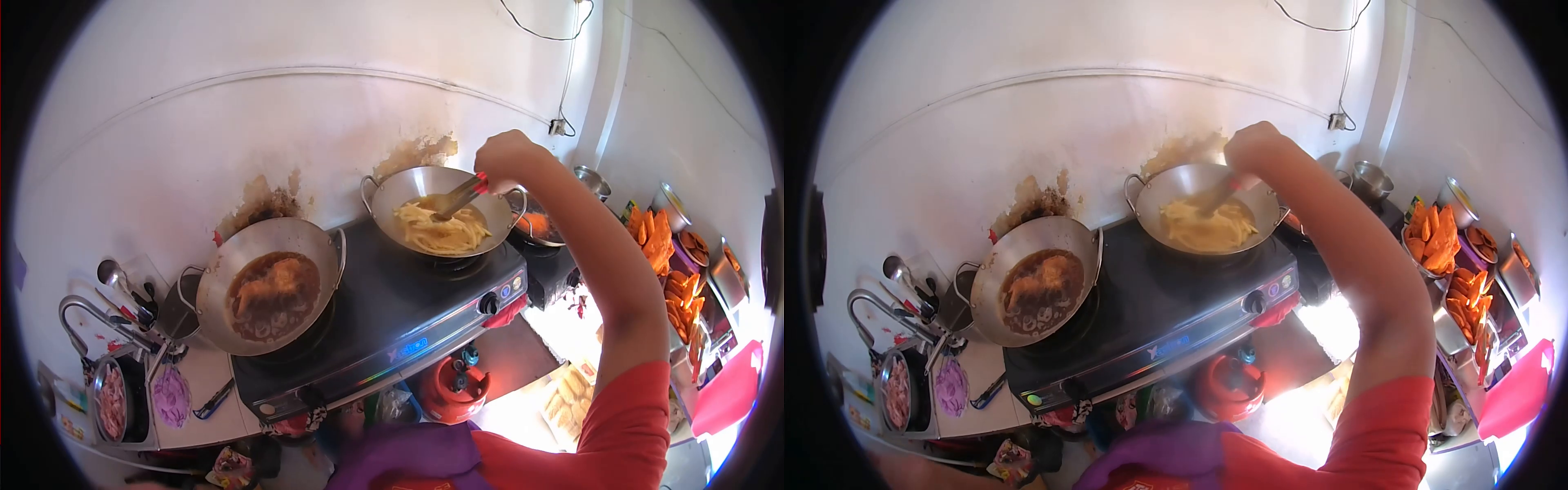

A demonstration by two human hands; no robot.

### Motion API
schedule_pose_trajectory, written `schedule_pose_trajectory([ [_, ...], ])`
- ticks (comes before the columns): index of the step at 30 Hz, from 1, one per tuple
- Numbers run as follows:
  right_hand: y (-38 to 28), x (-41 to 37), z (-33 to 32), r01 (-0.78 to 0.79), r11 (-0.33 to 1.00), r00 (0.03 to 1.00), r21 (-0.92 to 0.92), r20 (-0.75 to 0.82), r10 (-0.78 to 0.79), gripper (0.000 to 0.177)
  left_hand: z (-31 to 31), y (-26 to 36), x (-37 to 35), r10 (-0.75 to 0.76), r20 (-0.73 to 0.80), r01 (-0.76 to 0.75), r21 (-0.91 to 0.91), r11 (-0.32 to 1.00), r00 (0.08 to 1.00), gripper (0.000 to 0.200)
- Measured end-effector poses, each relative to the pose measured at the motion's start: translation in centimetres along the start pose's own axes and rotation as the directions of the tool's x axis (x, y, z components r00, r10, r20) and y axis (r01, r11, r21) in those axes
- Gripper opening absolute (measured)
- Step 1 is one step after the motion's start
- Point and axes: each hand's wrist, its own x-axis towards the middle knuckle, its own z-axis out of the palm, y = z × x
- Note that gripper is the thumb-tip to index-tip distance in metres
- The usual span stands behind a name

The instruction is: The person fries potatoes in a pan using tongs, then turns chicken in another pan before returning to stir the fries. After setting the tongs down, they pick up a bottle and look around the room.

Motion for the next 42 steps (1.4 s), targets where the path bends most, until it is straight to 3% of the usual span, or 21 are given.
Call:
schedule_pose_trajectory([
  [2, 0.5, 1.4, -0.2, 0.043, 0.999, 0.999, 0.011, 0.020, -0.043, 0.024, -1.7, -3.5, -7.2, -0.197, 0.045, 0.151, 0.481, 0.864, 0.979, 0.023],
  [4, 0.7, 2.8, -0.9, 0.063, 0.998, 0.995, 0.005, 0.078, -0.063, 0.028, -6.7, -8.1, -12.7, -0.401, 0.340, 0.128, 0.606, 0.785, 0.851, 0.041],
  [9, 0.5, 6.6, -1.6, 0.162, 0.986, 0.977, -0.039, 0.145, -0.155, 0.037, -14.1, -13.5, -22.2, -0.673, 0.162, 0.350, 0.753, 0.557, 0.722, 0.039],
  [11, 0.1, 6.8, -2.2, 0.262, 0.965, 0.958, -0.011, 0.126, -0.259, 0.038, -16.2, -15.1, -25.0, -0.702, 0.136, 0.401, 0.738, 0.542, 0.699, 0.038],
  [15, -0.9, 7.9, -2.5, 0.241, 0.968, 0.961, -0.062, 0.155, -0.229, 0.030, -18.6, -16.7, -28.4, -0.783, 0.146, 0.394, 0.800, 0.453, 0.604, 0.037],
  [17, -1.0, 7.8, -3.0, 0.257, 0.964, 0.959, -0.068, 0.139, -0.246, 0.026, -18.4, -16.6, -29.5, -0.781, 0.162, 0.366, 0.814, 0.451, 0.603, 0.037],
  [21, -2.0, 6.5, -2.8, 0.265, 0.957, 0.964, -0.117, 0.022, -0.264, 0.018, -17.9, -16.7, -31.6, -0.805, 0.170, 0.423, 0.779, 0.463, 0.569, 0.036],
  [24, -4.9, 5.5, -0.2, 0.172, 0.972, 0.969, -0.161, -0.149, -0.196, 0.013, -18.0, -16.2, -32.9, -0.787, 0.214, 0.257, 0.868, 0.425, 0.578, 0.037],
  [26, -6.8, 4.9, 0.5, 0.034, 0.998, 0.981, -0.058, -0.187, -0.045, 0.012, -18.4, -16.7, -34.5, -0.799, 0.178, 0.289, 0.870, 0.401, 0.574, 0.040],
  [27, -6.4, 4.6, 0.2, 0.065, 0.995, 0.981, -0.079, -0.176, -0.078, 0.012, -18.6, -17.0, -35.5, -0.805, 0.158, 0.303, 0.871, 0.386, 0.571, 0.043],
  [30, -4.1, 2.8, -1.7, 0.133, 0.984, 0.983, -0.115, -0.111, -0.146, 0.013, -18.8, -18.5, -38.2, -0.904, -0.028, 0.552, 0.800, 0.236, 0.427, 0.050],
  [33, -1.8, 2.2, -3.2, 0.120, 0.987, 0.990, -0.107, -0.054, -0.127, 0.016, -18.8, -19.7, -40.0, -0.905, -0.055, 0.533, 0.822, 0.198, 0.421, 0.053],
  [36, -1.0, 2.9, -3.2, 0.104, 0.987, 0.988, -0.121, -0.106, -0.117, 0.020, -16.3, -16.7, -36.9, -0.878, -0.027, 0.268, 0.956, 0.116, 0.478, 0.051],
  [39, -0.8, 3.5, -3.1, 0.124, 0.982, 0.988, -0.139, -0.077, -0.136, 0.021, -16.0, -15.7, -35.5, -0.894, -0.021, 0.180, 0.981, 0.067, 0.447, 0.050],
  [42, -1.0, 4.9, -2.6, 0.142, 0.980, 0.990, -0.138, -0.003, -0.144, 0.022, -18.5, -16.8, -37.0, -0.836, 0.058, 0.125, 0.981, 0.150, 0.545, 0.049],
])
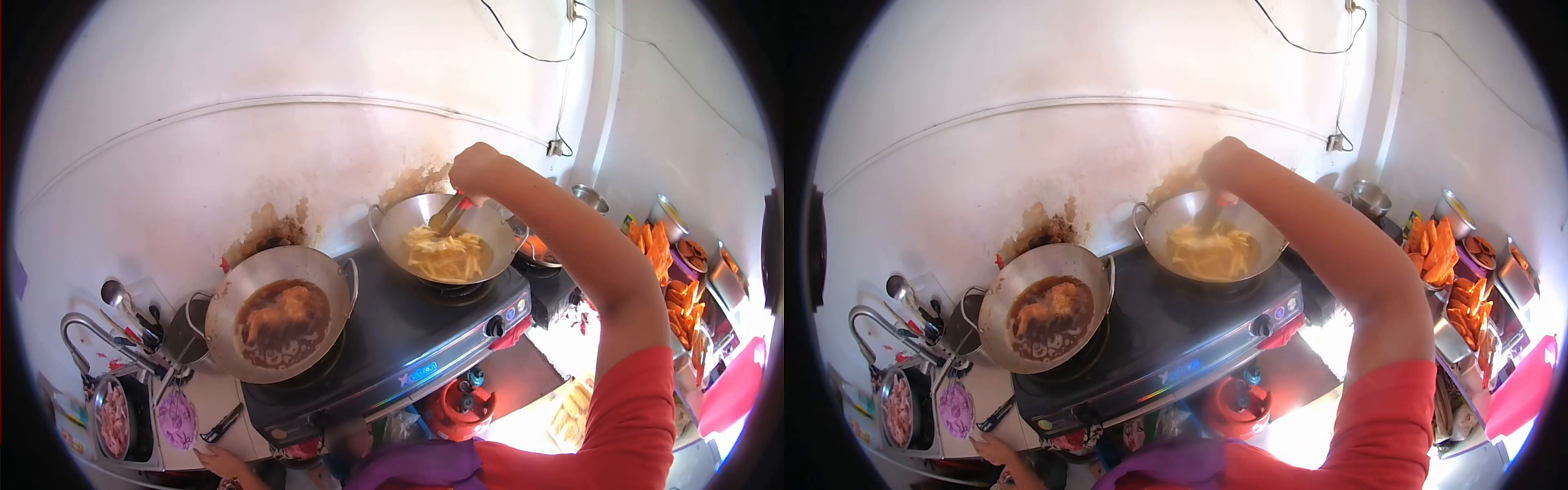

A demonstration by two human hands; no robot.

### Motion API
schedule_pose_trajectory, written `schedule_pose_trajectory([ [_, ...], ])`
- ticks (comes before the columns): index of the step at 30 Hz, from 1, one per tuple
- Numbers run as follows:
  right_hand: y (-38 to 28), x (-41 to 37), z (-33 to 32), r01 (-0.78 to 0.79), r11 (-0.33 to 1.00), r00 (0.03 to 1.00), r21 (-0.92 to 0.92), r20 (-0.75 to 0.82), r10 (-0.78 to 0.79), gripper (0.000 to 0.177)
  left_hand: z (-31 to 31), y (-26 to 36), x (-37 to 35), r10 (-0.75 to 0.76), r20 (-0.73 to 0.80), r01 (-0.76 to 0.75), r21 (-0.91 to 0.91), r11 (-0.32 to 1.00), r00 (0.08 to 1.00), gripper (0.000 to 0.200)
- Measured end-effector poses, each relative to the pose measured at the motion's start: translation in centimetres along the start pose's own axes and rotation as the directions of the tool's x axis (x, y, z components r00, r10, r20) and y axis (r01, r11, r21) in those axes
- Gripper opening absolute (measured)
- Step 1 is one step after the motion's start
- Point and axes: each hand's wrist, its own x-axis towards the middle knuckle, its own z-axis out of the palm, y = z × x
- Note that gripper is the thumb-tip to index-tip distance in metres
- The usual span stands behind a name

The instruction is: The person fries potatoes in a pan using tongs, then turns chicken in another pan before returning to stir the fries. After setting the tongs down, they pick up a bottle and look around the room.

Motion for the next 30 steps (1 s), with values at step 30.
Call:
schedule_pose_trajectory([
  [30, 2.2, 0.9, 4.7, -0.122, 0.949, 0.987, 0.289, 0.137, 0.086, 0.031, -1.2, 1.3, -2.0, 0.077, 0.009, -0.078, 0.105, 0.991, 0.997, 0.042],
])
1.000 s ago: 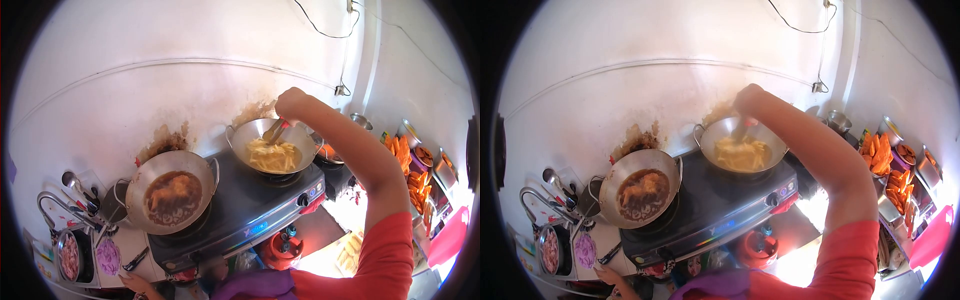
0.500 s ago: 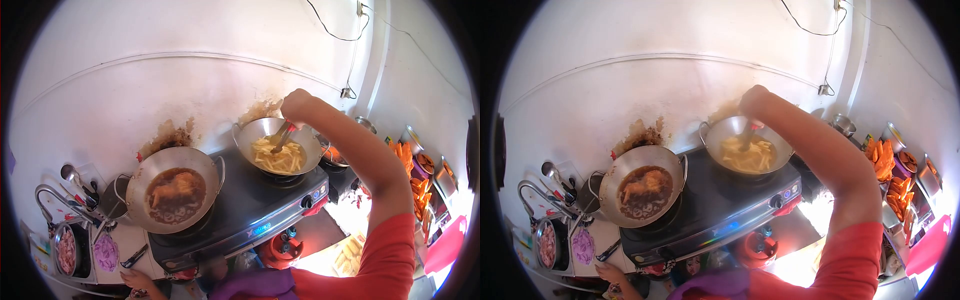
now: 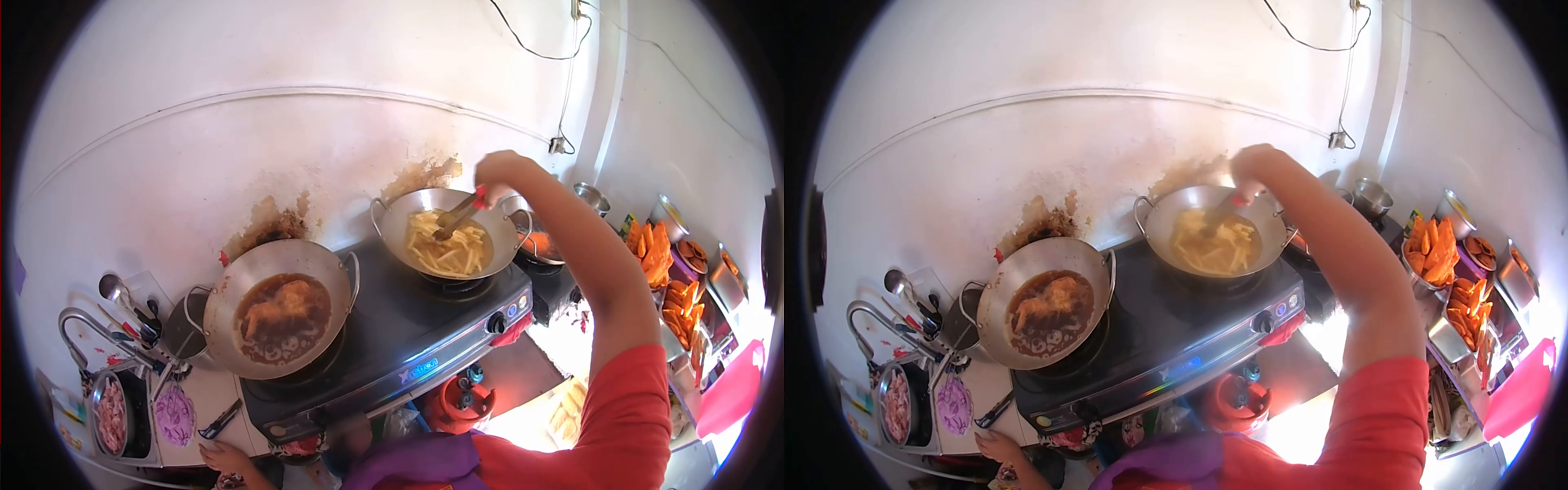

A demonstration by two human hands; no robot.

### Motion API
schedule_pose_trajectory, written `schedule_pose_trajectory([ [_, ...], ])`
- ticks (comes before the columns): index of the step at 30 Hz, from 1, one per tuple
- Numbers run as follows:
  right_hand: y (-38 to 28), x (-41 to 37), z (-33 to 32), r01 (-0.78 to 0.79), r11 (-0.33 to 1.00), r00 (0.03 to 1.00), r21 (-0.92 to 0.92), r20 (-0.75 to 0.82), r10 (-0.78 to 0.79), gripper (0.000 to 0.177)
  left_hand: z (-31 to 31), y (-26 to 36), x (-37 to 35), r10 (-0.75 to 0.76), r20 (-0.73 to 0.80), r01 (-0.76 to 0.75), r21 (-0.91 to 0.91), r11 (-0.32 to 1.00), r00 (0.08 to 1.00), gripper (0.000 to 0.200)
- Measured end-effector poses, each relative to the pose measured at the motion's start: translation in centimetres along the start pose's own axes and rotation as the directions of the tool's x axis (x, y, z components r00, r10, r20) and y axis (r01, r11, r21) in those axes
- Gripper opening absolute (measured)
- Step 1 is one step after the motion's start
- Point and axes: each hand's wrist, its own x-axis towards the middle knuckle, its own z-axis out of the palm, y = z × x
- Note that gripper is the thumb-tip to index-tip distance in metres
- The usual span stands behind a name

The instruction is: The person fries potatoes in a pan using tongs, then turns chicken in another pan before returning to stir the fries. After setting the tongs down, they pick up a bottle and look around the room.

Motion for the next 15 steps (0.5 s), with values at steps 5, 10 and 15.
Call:
schedule_pose_trajectory([
  [5, 3.6, -5.4, 1.9, -0.019, 0.983, 0.985, 0.185, -0.167, 0.050, 0.045, 0.1, 0.0, -0.1, 0.010, 0.026, -0.011, 0.030, 0.999, 1.000, 0.041],
  [10, 5.6, -6.9, 4.2, -0.188, 0.931, 0.979, 0.312, -0.013, 0.203, 0.046, 0.5, -0.4, 0.3, 0.023, 0.070, -0.027, 0.059, 0.998, 0.997, 0.041],
  [15, 5.0, -6.7, 8.4, -0.162, 0.923, 0.987, 0.348, 0.067, 0.148, 0.048, 0.3, -0.4, 0.2, -0.008, 0.099, 0.000, 0.081, 0.997, 0.995, 0.041],
])
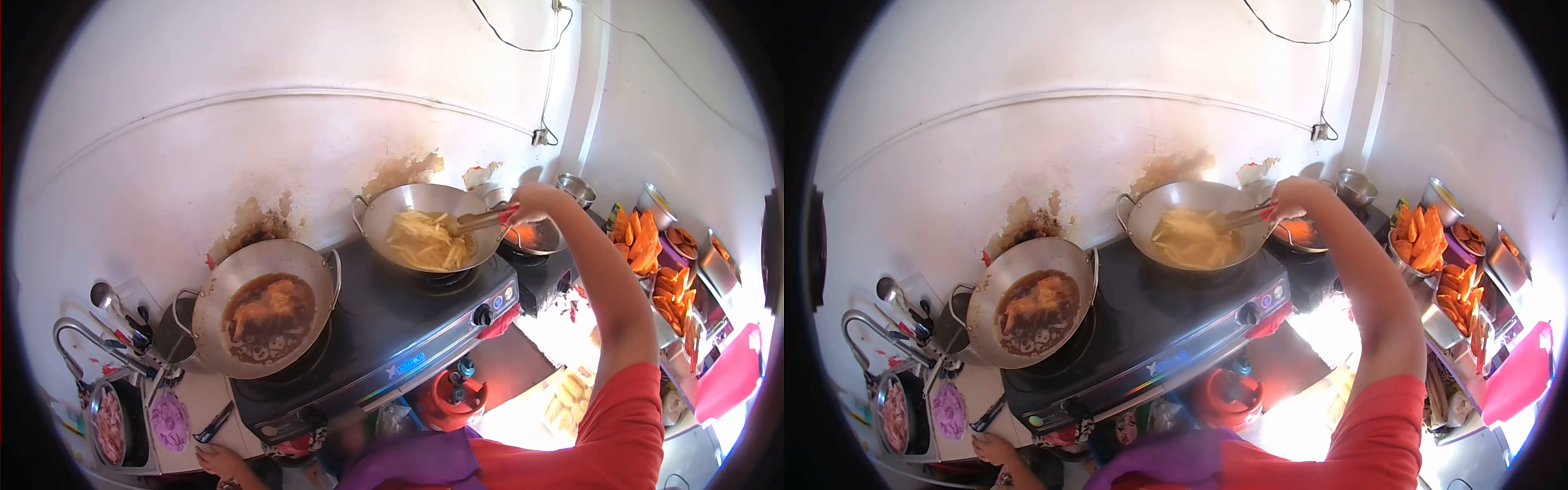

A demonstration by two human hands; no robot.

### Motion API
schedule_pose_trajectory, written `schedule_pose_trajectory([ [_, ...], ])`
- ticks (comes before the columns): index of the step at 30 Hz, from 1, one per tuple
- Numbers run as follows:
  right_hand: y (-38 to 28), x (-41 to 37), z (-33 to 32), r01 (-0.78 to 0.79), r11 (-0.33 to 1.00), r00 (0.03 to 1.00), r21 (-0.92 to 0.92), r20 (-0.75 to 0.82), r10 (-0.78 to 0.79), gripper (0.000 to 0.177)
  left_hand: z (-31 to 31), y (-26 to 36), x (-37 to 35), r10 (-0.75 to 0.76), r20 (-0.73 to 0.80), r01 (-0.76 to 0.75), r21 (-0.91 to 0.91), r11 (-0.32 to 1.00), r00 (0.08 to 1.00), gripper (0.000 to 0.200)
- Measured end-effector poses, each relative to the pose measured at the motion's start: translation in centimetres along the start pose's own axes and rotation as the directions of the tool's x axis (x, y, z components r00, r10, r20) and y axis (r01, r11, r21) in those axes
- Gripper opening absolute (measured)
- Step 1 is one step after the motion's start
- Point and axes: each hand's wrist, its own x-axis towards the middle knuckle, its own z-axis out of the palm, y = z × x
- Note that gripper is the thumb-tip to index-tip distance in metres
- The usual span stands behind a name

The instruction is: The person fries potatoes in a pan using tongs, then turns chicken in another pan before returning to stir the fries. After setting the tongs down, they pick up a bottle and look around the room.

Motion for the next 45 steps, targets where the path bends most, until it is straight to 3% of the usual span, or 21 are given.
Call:
schedule_pose_trajectory([
  [5, -0.9, -2.6, -0.9, 0.158, 0.977, 0.987, -0.141, -0.017, -0.162, 0.049, -0.8, 0.6, 0.0, -0.025, 0.043, 0.024, 0.011, 1.000, 0.999, 0.041],
  [11, -4.2, -4.5, -5.1, 0.028, 0.989, 0.987, -0.146, -0.150, -0.050, 0.040, -1.5, 1.3, -0.2, -0.074, 0.069, 0.072, 0.030, 0.997, 0.995, 0.040],
  [12, -4.0, -3.1, -4.3, 0.076, 0.978, 0.968, -0.195, -0.222, -0.120, 0.036, -1.4, 1.3, -0.1, -0.075, 0.070, 0.072, 0.036, 0.997, 0.995, 0.040],
  [15, -5.8, 1.1, -1.9, 0.025, 0.985, 0.950, -0.173, -0.303, -0.078, 0.036, -2.1, 1.9, -0.2, -0.090, 0.071, 0.090, 0.012, 0.996, 0.993, 0.040],
  [22, -7.5, 6.3, 4.0, -0.067, 0.991, 0.941, -0.114, -0.338, 0.024, 0.037, -0.9, 1.2, 0.0, -0.092, 0.045, 0.093, -0.017, 0.995, 0.995, 0.039],
  [25, -6.2, 4.5, 2.2, -0.120, 0.978, 0.978, -0.170, -0.190, 0.087, 0.040, -1.3, 1.3, -0.2, -0.079, 0.033, 0.079, -0.016, 0.997, 0.996, 0.039],
  [27, -5.0, 2.5, 0.8, -0.067, 0.978, 0.986, -0.199, -0.164, 0.034, 0.041, 0.3, 0.1, -0.1, -0.011, -0.014, 0.011, -0.023, 1.000, 1.000, 0.039],
  [31, -4.0, -1.3, -1.9, -0.092, 0.974, 0.988, -0.205, -0.137, 0.064, 0.042, -0.9, 1.1, -0.3, -0.057, 0.017, 0.057, -0.015, 0.998, 0.998, 0.038],
  [34, -3.8, -2.6, -1.9, -0.029, 0.983, 0.976, -0.180, -0.219, -0.012, 0.041, -0.3, 0.9, 0.0, -0.065, 0.029, 0.065, 0.002, 0.998, 0.997, 0.038],
  [38, -5.7, -3.6, -0.9, 0.043, 0.985, 0.980, -0.165, -0.187, -0.074, 0.039, -0.4, 1.0, -0.1, -0.090, 0.028, 0.089, 0.019, 0.996, 0.996, 0.036],
  [45, -7.9, -3.5, 0.1, 0.056, 0.965, 0.931, -0.255, -0.336, -0.143, 0.032, 0.3, 0.7, -0.1, -0.065, -0.022, 0.066, 0.051, 0.996, 0.998, 0.035],
])
